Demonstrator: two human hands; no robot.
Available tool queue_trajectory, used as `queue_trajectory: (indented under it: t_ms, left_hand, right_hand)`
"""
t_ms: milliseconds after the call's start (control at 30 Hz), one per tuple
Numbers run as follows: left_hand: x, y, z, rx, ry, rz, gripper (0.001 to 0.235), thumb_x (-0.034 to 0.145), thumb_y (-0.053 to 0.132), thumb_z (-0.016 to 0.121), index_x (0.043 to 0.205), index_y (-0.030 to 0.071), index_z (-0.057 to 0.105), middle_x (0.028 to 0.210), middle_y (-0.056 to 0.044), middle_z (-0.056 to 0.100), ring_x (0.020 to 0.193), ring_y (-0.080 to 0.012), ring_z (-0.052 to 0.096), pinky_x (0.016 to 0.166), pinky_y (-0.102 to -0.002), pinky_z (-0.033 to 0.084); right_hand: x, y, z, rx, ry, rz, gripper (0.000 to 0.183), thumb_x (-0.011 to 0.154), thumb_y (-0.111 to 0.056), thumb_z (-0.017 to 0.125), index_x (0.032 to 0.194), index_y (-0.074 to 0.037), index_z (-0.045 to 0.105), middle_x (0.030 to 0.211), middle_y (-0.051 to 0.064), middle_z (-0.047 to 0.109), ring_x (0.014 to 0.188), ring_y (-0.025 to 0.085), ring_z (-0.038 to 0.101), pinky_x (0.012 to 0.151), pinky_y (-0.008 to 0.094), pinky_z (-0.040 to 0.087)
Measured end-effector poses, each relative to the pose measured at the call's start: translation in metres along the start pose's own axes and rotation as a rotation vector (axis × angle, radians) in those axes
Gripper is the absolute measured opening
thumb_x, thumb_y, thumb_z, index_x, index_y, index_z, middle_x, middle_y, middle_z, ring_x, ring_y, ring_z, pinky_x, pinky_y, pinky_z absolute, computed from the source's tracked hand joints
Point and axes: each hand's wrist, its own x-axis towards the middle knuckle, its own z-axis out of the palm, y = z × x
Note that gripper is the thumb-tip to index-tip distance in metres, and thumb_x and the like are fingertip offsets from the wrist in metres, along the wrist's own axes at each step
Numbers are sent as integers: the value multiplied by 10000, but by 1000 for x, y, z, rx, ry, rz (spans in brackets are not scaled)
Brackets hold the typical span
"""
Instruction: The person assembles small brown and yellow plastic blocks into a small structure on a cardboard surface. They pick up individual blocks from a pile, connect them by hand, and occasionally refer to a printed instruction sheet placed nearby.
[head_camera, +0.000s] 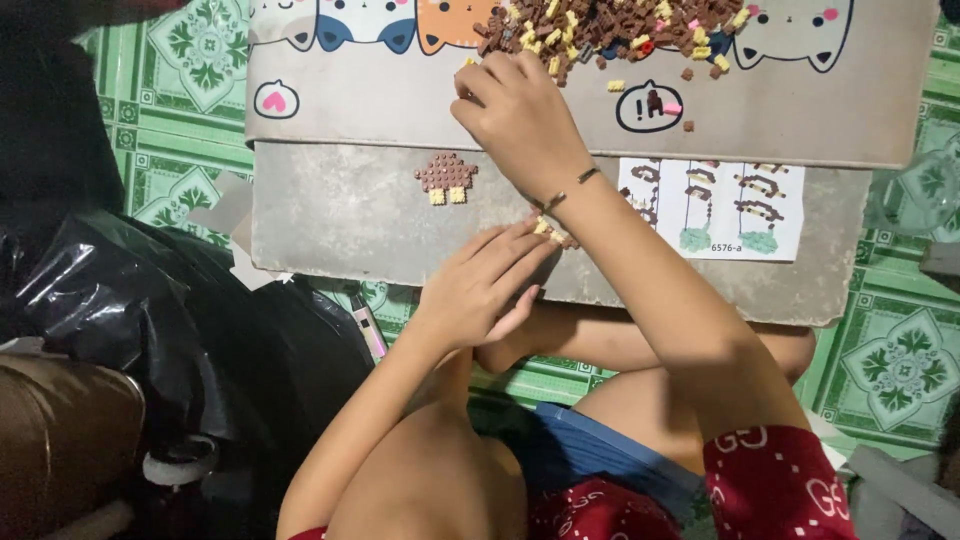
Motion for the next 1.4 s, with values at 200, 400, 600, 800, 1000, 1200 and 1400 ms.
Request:
queue_trajectory:
  t_ms: [200, 400, 600, 800, 1000, 1200, 1400]
  left_hand:
    - [-4, -1, 1, -111, 61, 32, 361, 948, 99, 413, 1284, -23, 465, 1281, -195, 528, 1172, -328, 563, 973, -418, 487]
    - [2, 3, 1, -58, 52, -214, 416, 902, 78, 482, 1314, 41, 448, 1357, -147, 469, 1317, -355, 408, 1113, -486, 335]
    - [0, -1, 4, 44, -33, -133, 347, 942, 102, 485, 1281, 33, 506, 1332, -119, 509, 1273, -287, 466, 1091, -473, 320]
    - [4, 1, 1, -169, 161, -237, 369, 932, 191, 599, 1257, 58, 486, 1269, -170, 428, 1220, -378, 444, 1070, -552, 397]
    - [7, 4, 1, -79, 65, -345, 511, 908, 376, 590, 1299, 75, 459, 1339, -144, 427, 1332, -367, 343, 1111, -574, 295]
    - [10, 5, 0, -58, 106, -347, 471, 851, 377, 669, 1123, 20, 528, 1222, -170, 480, 1248, -369, 419, 1093, -557, 329]
    - [9, 5, 0, -110, 126, -306, 341, 890, 311, 644, 1118, 70, 564, 1255, -148, 463, 1265, -376, 416, 1078, -576, 362]
  right_hand:
    - [-4, 7, 0, 108, -115, 23, 177, 801, 29, 691, 928, -88, 651, 1012, 63, 616, 934, 223, 563, 808, 350, 419]
    - [5, 21, -32, 669, -137, 316, 161, 889, -5, 571, 1025, -35, 652, 985, 91, 613, 796, 170, 593, 766, 293, 525]
    - [-41, 44, -130, 1052, 97, 1243, 105, 997, -5, 570, 1008, -82, 641, 982, 56, 677, 880, 121, 743, 491, 91, 611]
    - [-133, 53, -100, 1244, 360, 1278, 109, 936, 21, 625, 1035, -24, 611, 947, 92, 641, 892, 195, 702, 790, 206, 635]
    - [-140, 53, -96, 1169, 414, 1210, 121, 932, -2, 644, 1010, -29, 556, 995, 145, 640, 905, 186, 680, 780, 234, 610]
    - [-145, 53, -97, 1147, 477, 1214, 89, 960, -32, 609, 1041, -8, 582, 1017, 142, 642, 909, 173, 666, 773, 238, 614]
    - [-149, 52, -99, 1126, 455, 1237, 111, 954, -9, 633, 1049, -49, 592, 998, 99, 605, 892, 153, 654, 740, 222, 577]
